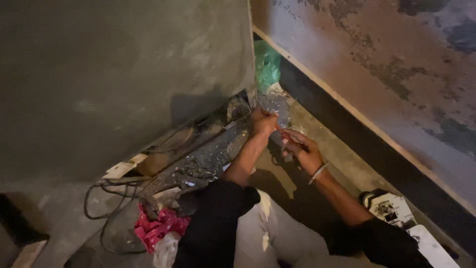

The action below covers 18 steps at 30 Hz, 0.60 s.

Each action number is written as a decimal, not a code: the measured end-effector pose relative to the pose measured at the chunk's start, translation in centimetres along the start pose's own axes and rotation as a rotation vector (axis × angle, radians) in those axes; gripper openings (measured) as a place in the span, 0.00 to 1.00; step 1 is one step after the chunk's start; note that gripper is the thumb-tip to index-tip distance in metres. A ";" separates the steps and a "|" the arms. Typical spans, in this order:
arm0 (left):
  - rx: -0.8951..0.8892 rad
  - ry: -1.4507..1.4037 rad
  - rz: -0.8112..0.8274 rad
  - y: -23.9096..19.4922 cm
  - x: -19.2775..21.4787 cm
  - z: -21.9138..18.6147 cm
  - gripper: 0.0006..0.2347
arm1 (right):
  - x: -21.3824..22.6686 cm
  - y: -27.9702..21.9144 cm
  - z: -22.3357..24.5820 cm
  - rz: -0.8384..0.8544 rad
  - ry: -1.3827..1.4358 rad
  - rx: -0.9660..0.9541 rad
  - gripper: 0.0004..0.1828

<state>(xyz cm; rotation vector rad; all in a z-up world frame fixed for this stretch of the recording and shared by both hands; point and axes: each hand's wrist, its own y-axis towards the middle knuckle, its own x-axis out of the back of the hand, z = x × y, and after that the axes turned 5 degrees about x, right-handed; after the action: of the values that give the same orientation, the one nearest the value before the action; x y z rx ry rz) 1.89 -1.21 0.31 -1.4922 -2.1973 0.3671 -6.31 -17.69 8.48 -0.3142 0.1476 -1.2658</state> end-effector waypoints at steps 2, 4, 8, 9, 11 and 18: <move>-0.044 0.036 0.016 -1.4 0.2 0.4 0.08 | -0.9 -0.7 0.0 -0.034 0.027 -0.015 0.24; -0.013 -0.046 0.086 -3.6 0.5 0.4 0.09 | -1.9 -1.0 -0.2 -0.061 0.141 -0.015 0.23; -0.050 -0.171 0.163 -9.7 0.7 1.1 0.15 | -2.5 -1.0 -0.6 -0.102 0.114 -0.021 0.17; -0.120 -0.133 0.134 -10.5 0.8 1.1 0.15 | -2.6 -0.6 -0.4 -0.108 0.075 -0.019 0.16; -0.159 -0.319 0.178 -11.0 1.1 1.2 0.16 | -2.8 0.0 -0.4 -0.109 0.056 0.011 0.15; -0.273 -0.484 0.122 -9.3 1.0 2.4 0.17 | -0.7 0.1 3.2 -0.009 0.155 -0.165 0.13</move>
<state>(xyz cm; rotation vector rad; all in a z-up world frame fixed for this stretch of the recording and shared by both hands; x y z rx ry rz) -7.08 -3.67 2.79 -1.8436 -2.6187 0.5317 -5.50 -16.48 11.42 -0.3587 0.3846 -1.2893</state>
